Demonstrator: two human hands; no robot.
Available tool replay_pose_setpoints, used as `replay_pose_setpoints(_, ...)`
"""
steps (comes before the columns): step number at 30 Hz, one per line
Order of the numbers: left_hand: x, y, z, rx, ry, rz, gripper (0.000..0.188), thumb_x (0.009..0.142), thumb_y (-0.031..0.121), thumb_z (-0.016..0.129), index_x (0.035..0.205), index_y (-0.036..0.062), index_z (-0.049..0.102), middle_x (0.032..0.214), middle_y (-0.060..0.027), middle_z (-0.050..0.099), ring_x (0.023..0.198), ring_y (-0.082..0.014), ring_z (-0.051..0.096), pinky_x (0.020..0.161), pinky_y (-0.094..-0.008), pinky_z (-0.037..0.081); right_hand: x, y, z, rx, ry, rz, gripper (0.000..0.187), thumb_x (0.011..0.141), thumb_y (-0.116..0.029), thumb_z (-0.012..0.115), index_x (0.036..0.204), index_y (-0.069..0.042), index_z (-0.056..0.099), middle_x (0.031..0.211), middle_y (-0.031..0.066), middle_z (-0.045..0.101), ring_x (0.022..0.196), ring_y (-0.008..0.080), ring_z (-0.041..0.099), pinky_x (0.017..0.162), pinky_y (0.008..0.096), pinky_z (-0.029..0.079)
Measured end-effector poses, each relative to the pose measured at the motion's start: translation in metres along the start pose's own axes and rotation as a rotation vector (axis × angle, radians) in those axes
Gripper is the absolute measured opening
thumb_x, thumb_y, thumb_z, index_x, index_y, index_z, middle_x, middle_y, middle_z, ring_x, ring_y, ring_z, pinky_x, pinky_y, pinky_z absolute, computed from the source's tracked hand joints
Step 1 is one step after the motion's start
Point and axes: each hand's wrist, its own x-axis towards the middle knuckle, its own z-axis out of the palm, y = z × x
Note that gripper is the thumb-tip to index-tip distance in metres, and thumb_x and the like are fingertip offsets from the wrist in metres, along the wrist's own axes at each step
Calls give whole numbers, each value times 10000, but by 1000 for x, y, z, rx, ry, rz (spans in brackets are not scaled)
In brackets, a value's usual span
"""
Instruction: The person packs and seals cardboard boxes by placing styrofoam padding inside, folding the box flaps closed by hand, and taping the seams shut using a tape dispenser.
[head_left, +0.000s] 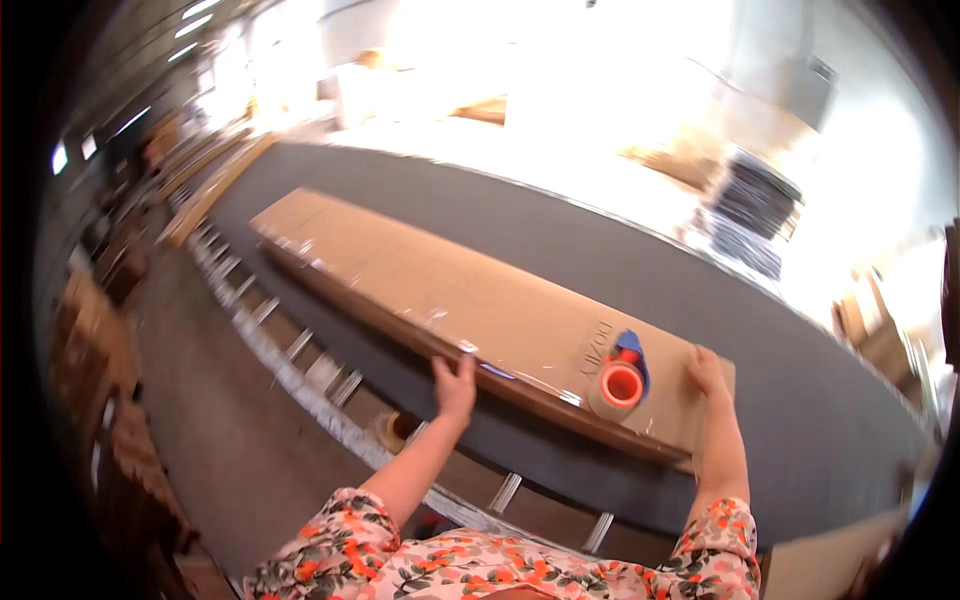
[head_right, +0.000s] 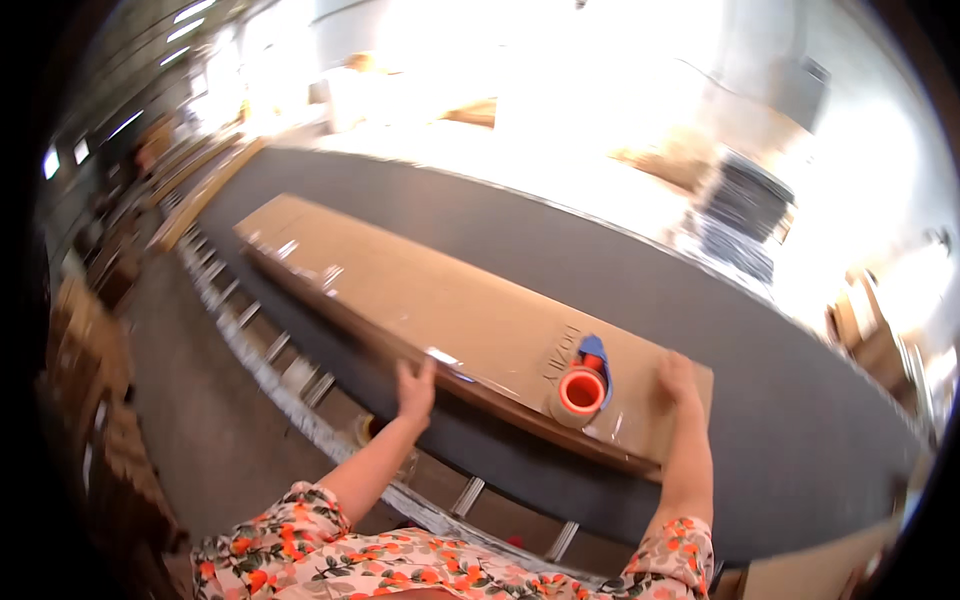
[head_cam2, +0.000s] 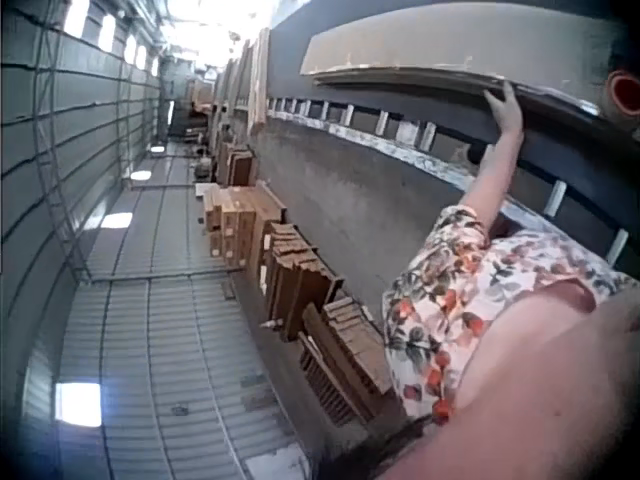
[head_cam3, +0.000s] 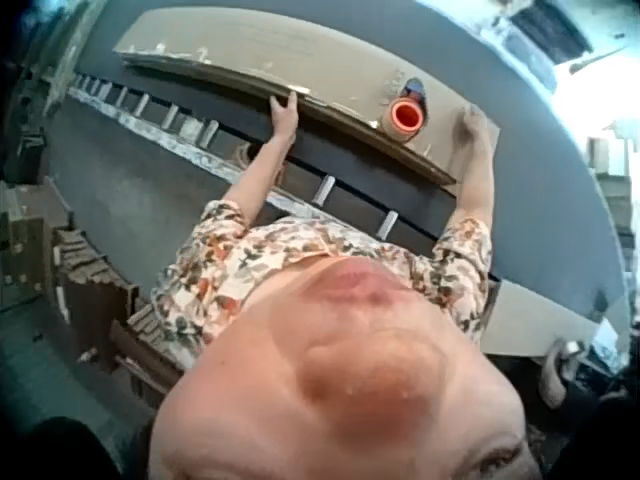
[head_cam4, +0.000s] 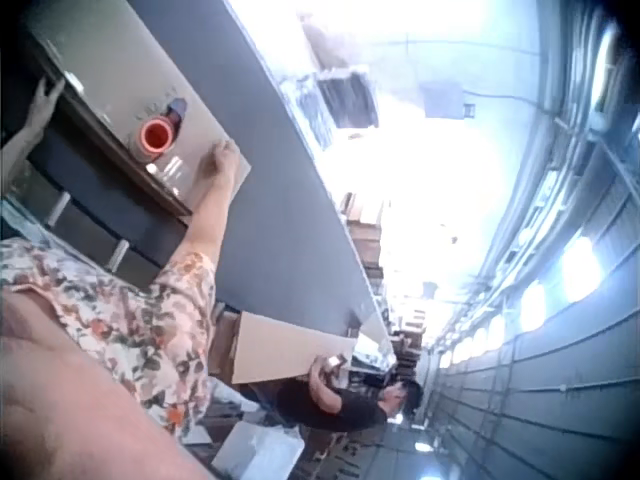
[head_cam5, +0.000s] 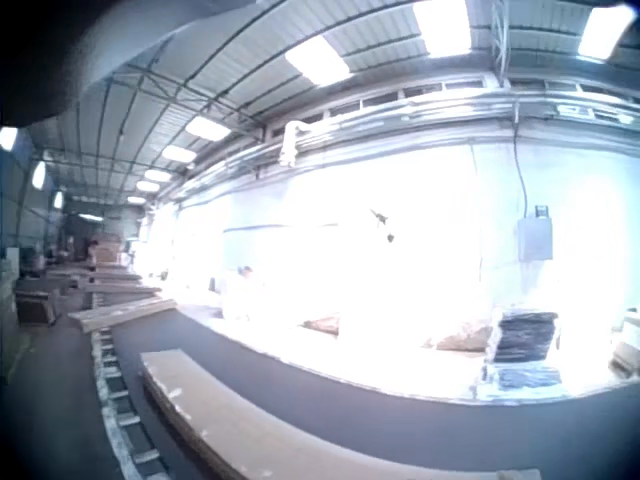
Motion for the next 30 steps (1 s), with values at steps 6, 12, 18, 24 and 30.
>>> replay_pose_setpoints(6, -83, 21, 27, 133, -211, -100, 845, 870, 520, 593, 1359, -113, 321, 1408, -310, 381, 1342, -381, 364, 1091, -393, 316, 28, -23, -8, -80, -144, 76, 519, 995, -408, 292, 1127, -41, 635, 1174, 202, 617, 1140, 380, 550, 958, 440, 434)
replay_pose_setpoints(12, -75, 13, 43, 228, -266, -230, 1041, 883, 601, 526, 1428, -162, 76, 1516, -324, 120, 1435, -372, 136, 1166, -361, 166, 32, -26, 2, -40, -82, 22, 568, 986, -443, 299, 1096, 1, 636, 1127, 222, 632, 1087, 403, 571, 932, 468, 435)
replay_pose_setpoints(18, -77, -5, -17, 112, -308, -152, 1050, 854, 576, 592, 1419, -168, 111, 1497, -322, 195, 1421, -366, 198, 1156, -370, 214, -49, -35, 19, -212, -70, 81, 558, 986, -457, 258, 1133, -64, 626, 1175, 185, 621, 1092, 398, 569, 931, 494, 432)
replay_pose_setpoints(24, -69, -34, -127, 116, -315, -165, 877, 862, 533, 619, 1412, -79, 317, 1430, -231, 406, 1317, -293, 407, 1078, -355, 340, -245, -150, 16, -306, -221, 343, 546, 978, -461, 218, 1334, -178, 520, 1295, 112, 576, 1202, 334, 530, 977, 483, 425)
replay_pose_setpoints(30, -188, -45, -314, -87, -631, -317, 508, 979, 423, 479, 1307, 38, 513, 1163, -50, 612, 970, -142, 578, 829, -291, 491, -412, -281, 74, -309, -74, -63, 200, 906, -130, 401, 993, -59, 566, 1039, 170, 618, 912, 380, 637, 747, 488, 518)
